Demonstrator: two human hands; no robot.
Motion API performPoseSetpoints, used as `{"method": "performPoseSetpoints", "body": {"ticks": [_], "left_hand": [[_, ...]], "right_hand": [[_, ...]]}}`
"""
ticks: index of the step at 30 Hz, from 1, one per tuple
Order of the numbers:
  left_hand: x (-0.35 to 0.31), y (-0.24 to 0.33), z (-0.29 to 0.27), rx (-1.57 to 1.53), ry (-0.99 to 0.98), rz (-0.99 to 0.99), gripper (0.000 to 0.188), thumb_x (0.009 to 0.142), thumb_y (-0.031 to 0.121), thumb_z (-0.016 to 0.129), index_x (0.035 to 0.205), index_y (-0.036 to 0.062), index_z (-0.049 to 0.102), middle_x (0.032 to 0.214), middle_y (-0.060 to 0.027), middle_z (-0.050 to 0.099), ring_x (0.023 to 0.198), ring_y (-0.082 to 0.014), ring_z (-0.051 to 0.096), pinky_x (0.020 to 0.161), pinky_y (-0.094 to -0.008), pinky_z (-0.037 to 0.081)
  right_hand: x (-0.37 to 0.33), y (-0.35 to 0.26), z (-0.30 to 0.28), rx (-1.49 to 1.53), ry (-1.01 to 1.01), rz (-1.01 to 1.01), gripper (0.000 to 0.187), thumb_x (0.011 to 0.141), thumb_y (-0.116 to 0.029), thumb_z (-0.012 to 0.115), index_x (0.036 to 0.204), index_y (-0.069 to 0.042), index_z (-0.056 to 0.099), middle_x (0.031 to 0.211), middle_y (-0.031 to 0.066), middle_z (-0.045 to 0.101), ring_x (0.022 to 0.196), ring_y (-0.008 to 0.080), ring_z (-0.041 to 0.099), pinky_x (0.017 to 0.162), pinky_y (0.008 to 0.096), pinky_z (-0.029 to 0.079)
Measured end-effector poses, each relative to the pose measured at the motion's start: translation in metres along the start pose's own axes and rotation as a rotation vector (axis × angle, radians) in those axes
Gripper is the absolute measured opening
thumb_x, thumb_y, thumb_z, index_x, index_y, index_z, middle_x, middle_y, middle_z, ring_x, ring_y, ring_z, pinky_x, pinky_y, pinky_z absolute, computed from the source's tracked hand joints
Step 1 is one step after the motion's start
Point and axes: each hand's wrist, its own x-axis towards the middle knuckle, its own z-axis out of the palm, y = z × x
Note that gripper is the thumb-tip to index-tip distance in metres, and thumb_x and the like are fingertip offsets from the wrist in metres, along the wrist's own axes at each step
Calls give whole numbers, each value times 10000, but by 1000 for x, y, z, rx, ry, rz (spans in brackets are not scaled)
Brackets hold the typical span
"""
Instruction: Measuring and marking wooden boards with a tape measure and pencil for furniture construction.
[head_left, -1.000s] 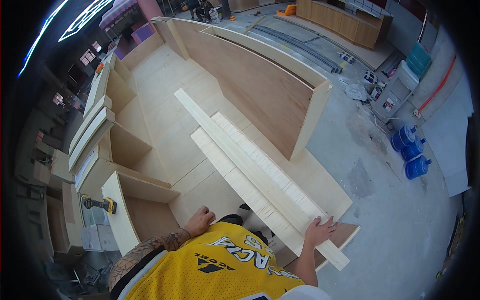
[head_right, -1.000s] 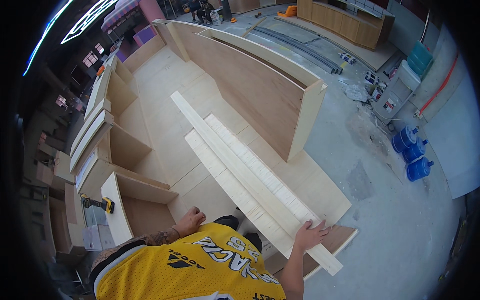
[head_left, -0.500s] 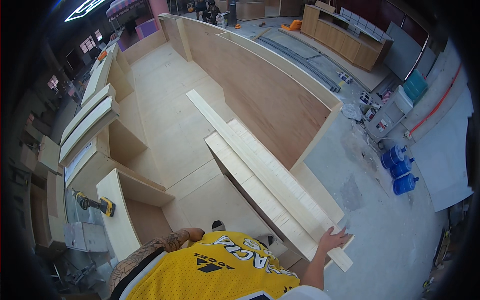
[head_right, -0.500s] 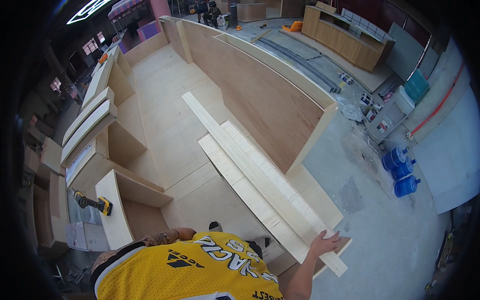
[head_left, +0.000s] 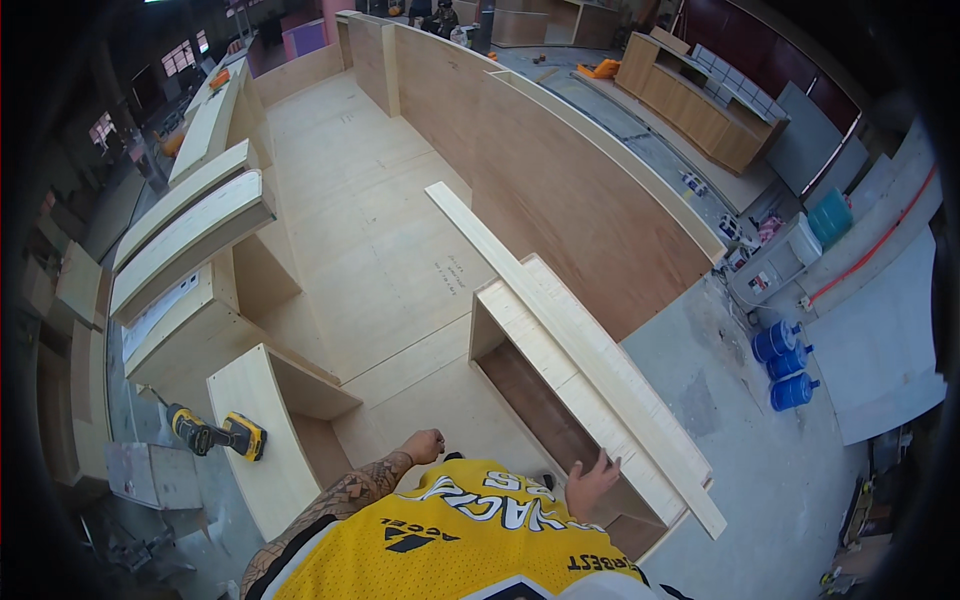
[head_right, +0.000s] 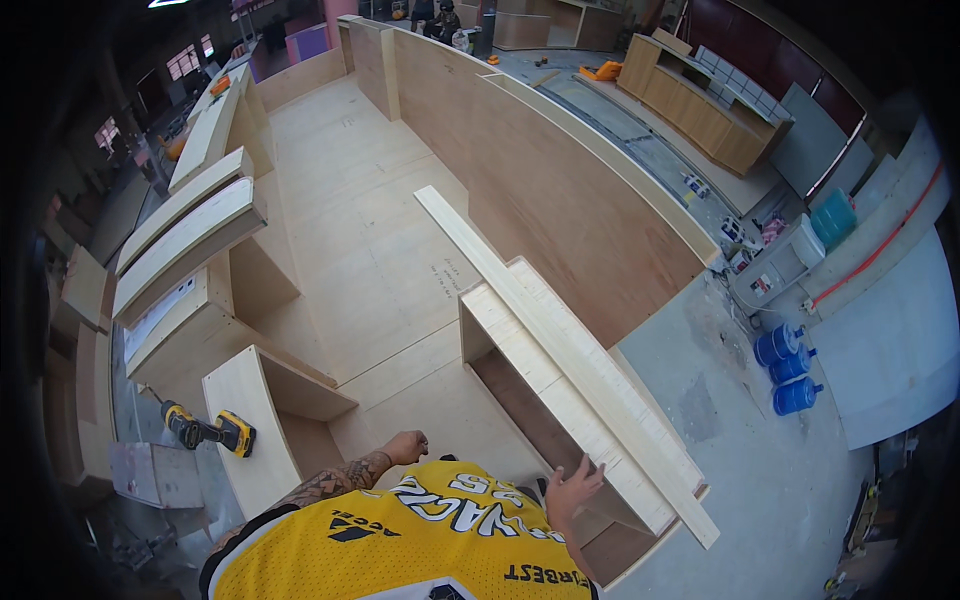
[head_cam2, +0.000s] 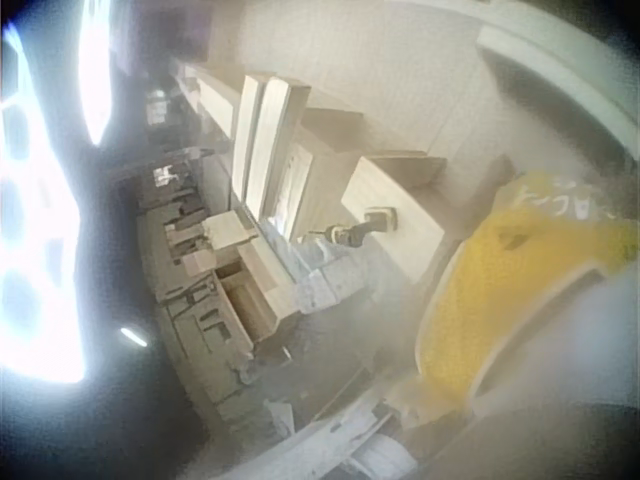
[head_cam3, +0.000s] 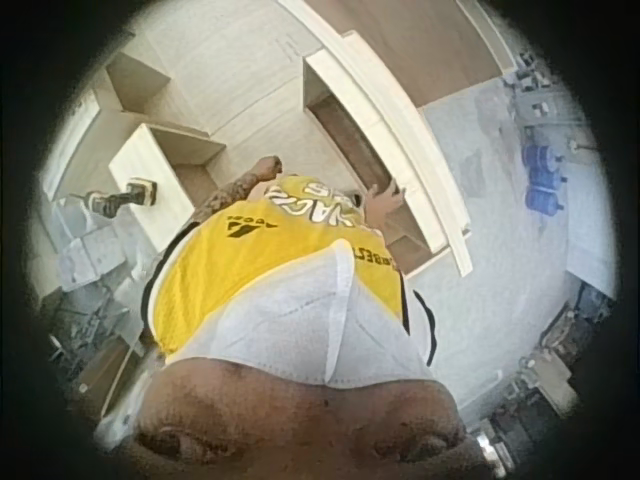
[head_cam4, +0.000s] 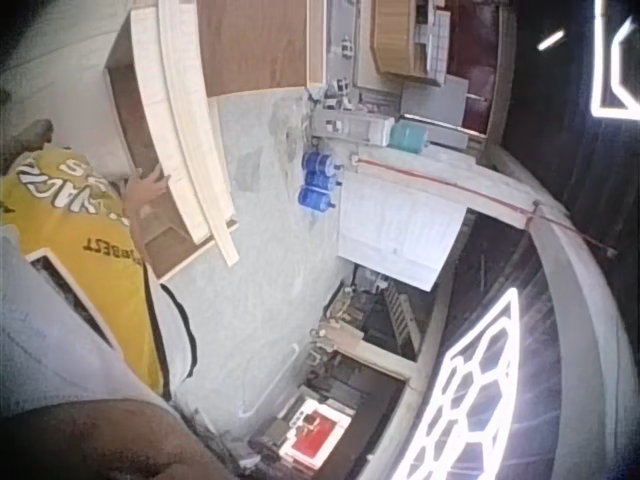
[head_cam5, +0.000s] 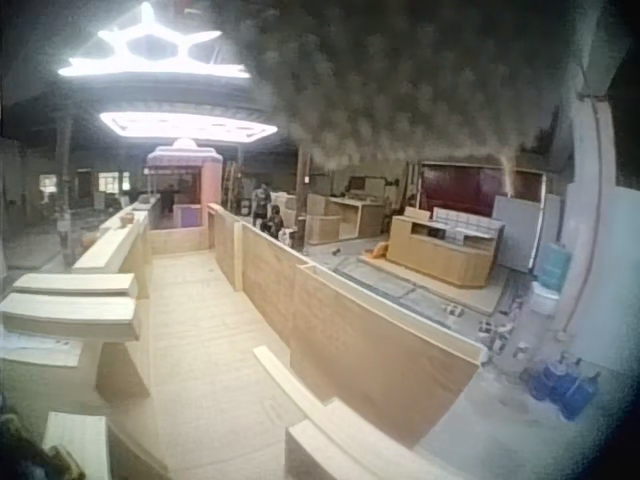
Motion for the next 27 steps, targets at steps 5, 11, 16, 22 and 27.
{"method": "performPoseSetpoints", "body": {"ticks": [5,11,16,22,27], "left_hand": [[3,-15,-14,-2,-123,-23,315,1063,276,648,1162,10,786,1065,-252,815,938,-388,808,877,-476,628],[20,36,-52,-429,177,137,332,1099,322,684,1215,19,752,997,-86,795,864,-197,751,810,-369,601],[-41,228,-234,-916,121,415,280,1092,197,688,1313,33,740,983,-22,744,869,-86,657,799,-267,528],[-166,372,-400,-544,378,1563,362,1048,240,744,1291,-24,789,1163,-175,773,667,-96,602,563,-243,460],[-177,457,-448,-561,256,1870,214,1012,225,871,1168,116,773,1214,-85,791,539,-122,577,456,-279,445]], "right_hand": [[14,-63,8,171,-190,-443,759,947,-225,785,1628,-53,497,1707,379,261,1571,599,286,1305,706,262],[62,-92,19,224,-40,-297,722,950,-162,789,1609,-34,524,1721,367,229,1562,597,289,1277,687,305],[110,-113,37,269,15,-200,730,947,-115,788,1620,-45,513,1731,348,214,1581,584,271,1276,679,317],[179,-171,90,301,57,-215,712,956,-116,777,1616,-57,517,1740,341,225,1585,563,287,1281,670,317],[216,-217,122,359,62,-169,697,955,-107,770,1606,-55,528,1747,330,233,1587,552,296,1281,672,314]]}}
